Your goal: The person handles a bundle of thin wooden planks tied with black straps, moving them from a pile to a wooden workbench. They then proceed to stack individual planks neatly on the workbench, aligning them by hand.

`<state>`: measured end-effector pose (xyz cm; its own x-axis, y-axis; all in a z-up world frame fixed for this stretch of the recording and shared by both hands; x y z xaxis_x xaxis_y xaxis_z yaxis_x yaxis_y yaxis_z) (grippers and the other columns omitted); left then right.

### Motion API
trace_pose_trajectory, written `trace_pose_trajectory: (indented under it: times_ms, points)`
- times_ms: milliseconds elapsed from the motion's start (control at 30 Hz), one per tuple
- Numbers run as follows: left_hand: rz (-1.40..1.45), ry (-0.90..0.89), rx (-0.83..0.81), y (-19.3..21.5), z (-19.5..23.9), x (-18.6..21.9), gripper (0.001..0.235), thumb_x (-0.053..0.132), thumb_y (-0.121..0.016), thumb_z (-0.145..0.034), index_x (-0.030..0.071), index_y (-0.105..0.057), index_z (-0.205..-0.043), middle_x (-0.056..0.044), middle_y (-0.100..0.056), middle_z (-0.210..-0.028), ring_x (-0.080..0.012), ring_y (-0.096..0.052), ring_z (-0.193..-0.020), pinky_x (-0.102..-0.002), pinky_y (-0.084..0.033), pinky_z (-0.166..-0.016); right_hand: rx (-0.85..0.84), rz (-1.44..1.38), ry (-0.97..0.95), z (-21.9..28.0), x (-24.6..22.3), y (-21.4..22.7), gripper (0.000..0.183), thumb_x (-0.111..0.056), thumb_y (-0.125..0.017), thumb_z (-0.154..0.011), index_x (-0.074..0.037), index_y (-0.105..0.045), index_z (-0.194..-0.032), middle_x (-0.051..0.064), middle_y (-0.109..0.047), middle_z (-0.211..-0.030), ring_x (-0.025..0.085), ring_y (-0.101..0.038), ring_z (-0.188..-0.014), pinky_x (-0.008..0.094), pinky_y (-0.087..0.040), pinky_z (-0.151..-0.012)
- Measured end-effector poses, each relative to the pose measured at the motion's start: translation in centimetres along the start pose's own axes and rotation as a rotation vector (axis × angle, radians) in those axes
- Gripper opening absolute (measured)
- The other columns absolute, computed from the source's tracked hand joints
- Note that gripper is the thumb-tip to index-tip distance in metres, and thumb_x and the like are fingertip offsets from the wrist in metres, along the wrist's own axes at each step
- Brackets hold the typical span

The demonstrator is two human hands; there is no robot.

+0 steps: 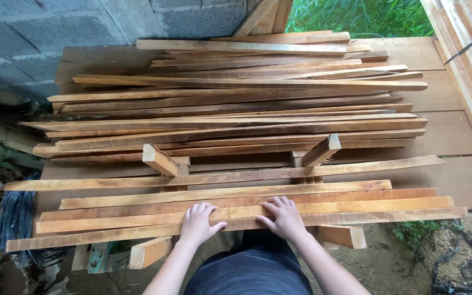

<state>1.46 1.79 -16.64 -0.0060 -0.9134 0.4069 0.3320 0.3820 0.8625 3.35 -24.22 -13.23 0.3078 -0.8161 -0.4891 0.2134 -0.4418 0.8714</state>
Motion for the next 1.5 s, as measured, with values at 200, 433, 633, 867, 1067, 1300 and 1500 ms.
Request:
trace_pose_trajectory:
  times_ms: [200,433,633,867,1067,1300,1500]
  points:
    - [-0.104,0.01,-0.132,0.4,-1.1,2.7,0.089,0.06,-0.083,-0.072,0.017,-0.055,-0.146,-0.007,-0.053,-0.143,-0.0262,-0.045,-0.131,-0.045,-0.032,-0.112,-0.041,0.034,-0.028,-0.9,-1.1,-0.1,0.052,-0.052,-0.073,-0.084,-0.012,-0.072,-0.117,0.006,-0.066,-0.116,0.028,-0.057,-0.113,0.042,-0.044,-0.096]
    - [-0.089,0.063,-0.178,-1.4,-1.2,3.4,0.075,0.06,-0.078,-0.078,0.019,-0.058,-0.137,-0.004,-0.054,-0.142,-0.0243,-0.043,-0.137,-0.044,-0.029,-0.118,0.059,0.064,-0.018,-0.3,-1.8,-1.3,0.055,-0.053,-0.073,-0.083,-0.01,-0.071,-0.116,0.008,-0.066,-0.117,0.03,-0.056,-0.113,0.045,-0.043,-0.098]
    - [-0.132,0.131,-0.283,-0.7,-2.6,4.3,0.072,0.054,-0.086,-0.073,0.016,-0.059,-0.129,-0.005,-0.06,-0.135,-0.0245,-0.047,-0.136,-0.047,-0.021,-0.123,-0.205,0.115,-0.134,-2.5,-1.7,-0.8,0.059,-0.058,-0.074,-0.081,-0.011,-0.068,-0.115,0.008,-0.065,-0.116,0.028,-0.055,-0.117,0.043,-0.042,-0.1]
    - [-0.224,0.147,-0.417,-1.2,-2.9,4.2,0.072,0.059,-0.084,-0.075,0.017,-0.063,-0.13,-0.01,-0.066,-0.13,-0.0269,-0.049,-0.137,-0.055,-0.011,-0.128,-0.349,0.024,-0.137,-3.0,-1.0,-2.5,0.053,-0.057,-0.075,-0.081,-0.012,-0.065,-0.108,0.012,-0.071,-0.106,0.033,-0.065,-0.107,0.045,-0.052,-0.09]
    - [-0.234,0.106,-0.339,-2.0,-2.4,3.9,0.069,0.058,-0.084,-0.075,0.019,-0.064,-0.127,-0.008,-0.065,-0.129,-0.0256,-0.051,-0.135,-0.057,-0.011,-0.128,-0.4,-0.024,-0.174,-2.9,-1.3,-2.2,0.051,-0.058,-0.074,-0.087,-0.013,-0.064,-0.107,0.012,-0.073,-0.101,0.034,-0.069,-0.101,0.045,-0.052,-0.089]
    - [-0.154,0.105,-0.173,-0.6,-1.9,3.9,0.075,0.057,-0.088,-0.068,0.017,-0.061,-0.126,-0.004,-0.059,-0.128,-0.0249,-0.049,-0.131,-0.048,-0.025,-0.12,-0.12,-0.036,0.071,-3.0,-2.2,-2.3,0.036,-0.045,-0.076,-0.082,-0.016,-0.073,-0.102,0.006,-0.068,-0.105,0.029,-0.062,-0.107,0.042,-0.048,-0.088]
    - [-0.127,0.092,-0.185,-1.1,-1.8,3.4,0.069,0.055,-0.086,-0.074,0.015,-0.061,-0.124,-0.005,-0.06,-0.127,-0.0253,-0.052,-0.126,-0.044,-0.038,-0.108,-0.107,-0.065,0.019,-2.7,-3.4,-1.6,0.032,-0.044,-0.074,-0.087,-0.015,-0.074,-0.1,0.006,-0.066,-0.103,0.029,-0.06,-0.103,0.042,-0.048,-0.087]
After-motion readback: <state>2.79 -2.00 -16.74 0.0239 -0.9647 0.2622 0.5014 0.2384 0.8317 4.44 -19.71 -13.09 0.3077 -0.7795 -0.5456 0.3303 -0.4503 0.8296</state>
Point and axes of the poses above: each hand's wrist, its own z-axis away from the middle knuckle, its own y-axis out of the back of the hand, x = y × z, the point moved 8 cm from there along -z, towards the middle knuckle
